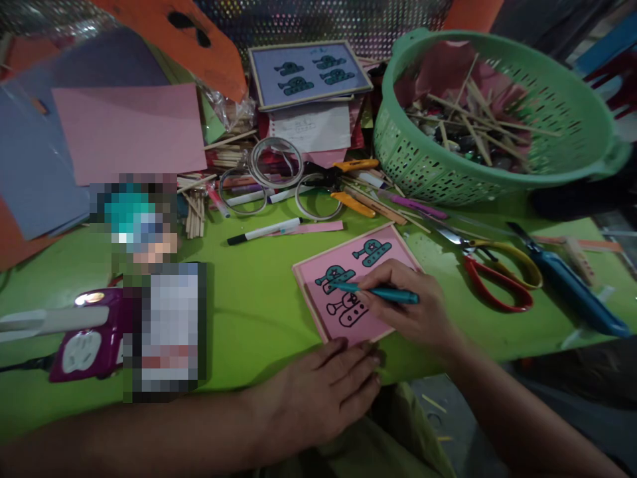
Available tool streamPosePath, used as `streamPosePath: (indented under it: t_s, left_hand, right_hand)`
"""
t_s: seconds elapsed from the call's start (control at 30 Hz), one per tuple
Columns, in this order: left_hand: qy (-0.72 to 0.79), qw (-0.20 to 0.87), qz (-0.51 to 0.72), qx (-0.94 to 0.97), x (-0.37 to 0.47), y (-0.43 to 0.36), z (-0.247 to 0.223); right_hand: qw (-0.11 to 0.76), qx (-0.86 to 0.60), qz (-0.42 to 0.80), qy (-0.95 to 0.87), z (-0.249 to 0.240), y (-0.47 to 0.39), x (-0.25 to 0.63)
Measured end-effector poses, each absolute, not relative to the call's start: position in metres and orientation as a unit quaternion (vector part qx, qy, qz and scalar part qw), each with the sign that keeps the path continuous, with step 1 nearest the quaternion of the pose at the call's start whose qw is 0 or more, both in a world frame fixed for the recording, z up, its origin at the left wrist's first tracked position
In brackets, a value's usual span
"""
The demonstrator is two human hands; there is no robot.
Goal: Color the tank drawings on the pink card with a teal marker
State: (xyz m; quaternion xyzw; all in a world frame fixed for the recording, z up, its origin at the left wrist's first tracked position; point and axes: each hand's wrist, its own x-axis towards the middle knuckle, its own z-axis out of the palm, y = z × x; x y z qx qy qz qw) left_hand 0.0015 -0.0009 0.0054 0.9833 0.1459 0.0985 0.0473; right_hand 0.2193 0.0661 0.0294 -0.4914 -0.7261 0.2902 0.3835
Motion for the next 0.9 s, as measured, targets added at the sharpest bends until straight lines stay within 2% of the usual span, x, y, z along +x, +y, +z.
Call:
streamPosePath:
  t_s: [0.27, 0.9]
  left_hand:
    - [0.159, 0.047, 0.129, 0.978, 0.0014, -0.0018, 0.0045]
    - [0.157, 0.043, 0.116, 0.98, 0.0021, -0.0026, 0.0031]
  right_hand:
    - [0.364, -0.474, 0.291, -0.747, 0.026, 0.0639, 0.2221]
    - [0.364, -0.475, 0.293, -0.746, 0.0259, 0.065, 0.2207]
